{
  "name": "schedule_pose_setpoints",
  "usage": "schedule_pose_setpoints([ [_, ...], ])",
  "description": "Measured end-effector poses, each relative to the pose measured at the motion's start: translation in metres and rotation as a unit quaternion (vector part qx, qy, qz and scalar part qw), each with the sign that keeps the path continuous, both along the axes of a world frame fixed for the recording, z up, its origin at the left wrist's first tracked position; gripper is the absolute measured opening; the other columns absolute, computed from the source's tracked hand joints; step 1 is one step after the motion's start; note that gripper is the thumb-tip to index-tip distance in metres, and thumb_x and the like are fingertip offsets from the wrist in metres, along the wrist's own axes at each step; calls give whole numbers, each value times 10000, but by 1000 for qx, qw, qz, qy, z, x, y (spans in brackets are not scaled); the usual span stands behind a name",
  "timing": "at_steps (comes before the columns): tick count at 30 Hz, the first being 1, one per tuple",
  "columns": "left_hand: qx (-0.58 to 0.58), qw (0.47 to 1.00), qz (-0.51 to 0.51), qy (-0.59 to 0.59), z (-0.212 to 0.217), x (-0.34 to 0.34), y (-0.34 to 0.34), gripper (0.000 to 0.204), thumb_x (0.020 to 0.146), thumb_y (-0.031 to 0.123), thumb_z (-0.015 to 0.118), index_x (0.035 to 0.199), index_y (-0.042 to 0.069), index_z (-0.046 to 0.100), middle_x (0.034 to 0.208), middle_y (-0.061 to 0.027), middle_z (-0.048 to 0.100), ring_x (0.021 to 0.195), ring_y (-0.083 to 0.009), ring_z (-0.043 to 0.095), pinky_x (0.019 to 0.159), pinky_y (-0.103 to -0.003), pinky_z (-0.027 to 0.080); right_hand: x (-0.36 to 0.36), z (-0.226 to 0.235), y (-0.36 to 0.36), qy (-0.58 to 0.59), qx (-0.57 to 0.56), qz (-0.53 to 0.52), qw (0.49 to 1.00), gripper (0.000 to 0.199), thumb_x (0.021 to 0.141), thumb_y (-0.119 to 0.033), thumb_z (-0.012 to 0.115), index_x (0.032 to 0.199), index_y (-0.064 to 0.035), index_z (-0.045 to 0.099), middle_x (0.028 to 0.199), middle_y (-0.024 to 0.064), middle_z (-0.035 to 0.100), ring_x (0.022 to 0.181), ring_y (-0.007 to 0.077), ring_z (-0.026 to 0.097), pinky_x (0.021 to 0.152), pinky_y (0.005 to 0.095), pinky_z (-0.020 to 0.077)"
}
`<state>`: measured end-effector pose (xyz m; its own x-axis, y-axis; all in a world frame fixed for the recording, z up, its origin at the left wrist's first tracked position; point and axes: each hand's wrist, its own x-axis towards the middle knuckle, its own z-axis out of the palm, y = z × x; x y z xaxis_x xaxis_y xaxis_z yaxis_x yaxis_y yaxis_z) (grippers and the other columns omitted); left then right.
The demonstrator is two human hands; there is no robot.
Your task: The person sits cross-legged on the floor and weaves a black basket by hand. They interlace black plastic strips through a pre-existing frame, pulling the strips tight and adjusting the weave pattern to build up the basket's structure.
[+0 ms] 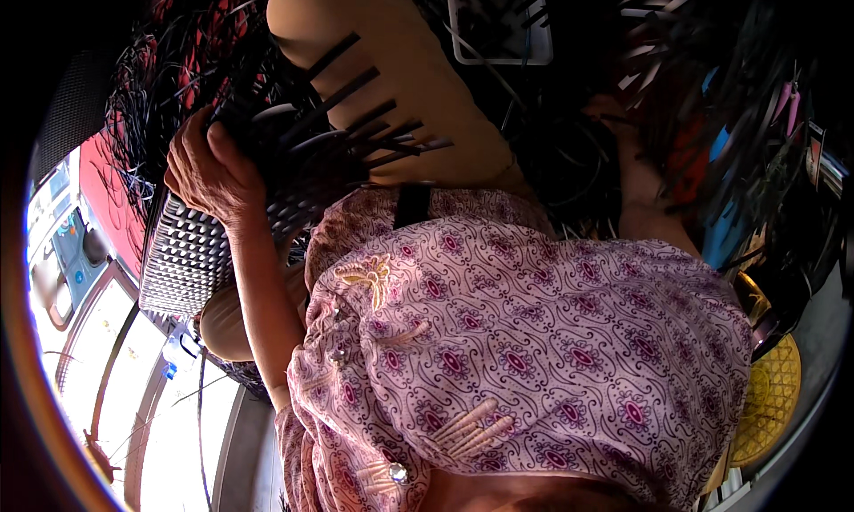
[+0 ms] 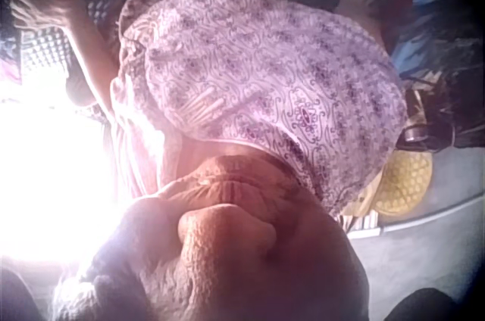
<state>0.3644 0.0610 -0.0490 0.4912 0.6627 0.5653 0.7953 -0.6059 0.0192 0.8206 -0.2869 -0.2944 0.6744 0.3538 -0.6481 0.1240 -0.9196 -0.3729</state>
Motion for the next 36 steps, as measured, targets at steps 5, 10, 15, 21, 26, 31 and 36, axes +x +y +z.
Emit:
schedule_pose_setpoints([
  [5,11,1000,-8,-15,-4,-3,4,376,1010,398,422,1070,133,682,990,-53,684,962,-266,630,868,-397,415,-7,1,2,23,5,15,1000,242,912,-282,641,987,-62,710,760,1,579,644,105,513,555,255,389],
  [10,0,1000,5,1,-6,-3,3,375,1008,408,424,1075,141,679,1021,-44,683,998,-261,620,890,-397,405,-16,8,2,57,19,33,998,239,902,-282,649,978,-65,716,734,-1,570,617,102,503,524,252,378],
  [15,-3,1000,15,2,-10,-6,5,330,982,396,481,1076,150,679,1044,-34,681,1006,-253,615,895,-398,406,-27,32,12,147,86,39,985,236,893,-281,656,968,-68,723,709,-4,560,589,100,493,493,249,367],
  [21,-15,1000,13,12,-7,-5,-1,234,962,318,546,1082,168,680,1043,-35,671,1004,-239,614,884,-396,416,-88,93,64,213,121,-1,970,234,931,-268,618,952,-60,723,644,-31,512,523,71,441,473,221,323],
  [26,-63,998,-6,-24,7,-4,-10,228,929,282,607,1089,132,667,1054,-41,666,1019,-246,604,894,-398,408,-131,203,136,183,369,-39,911,210,972,-222,604,1001,-25,669,661,-28,549,545,50,471,508,206,358],
  [31,-86,957,-144,-235,54,-2,-34,252,893,213,635,1108,83,631,1167,-133,611,1103,-336,554,965,-434,390,-206,358,191,153,624,74,763,216,997,-165,544,1031,35,619,703,28,589,585,74,525,562,212,433],
  [36,-547,592,-369,-462,68,-4,-55,729,979,627,404,1341,3,512,1196,-133,609,1142,-234,560,982,-368,423,-271,366,237,310,507,320,738,241,1042,-209,501,1046,-6,631,719,18,610,590,65,548,540,196,443],
])
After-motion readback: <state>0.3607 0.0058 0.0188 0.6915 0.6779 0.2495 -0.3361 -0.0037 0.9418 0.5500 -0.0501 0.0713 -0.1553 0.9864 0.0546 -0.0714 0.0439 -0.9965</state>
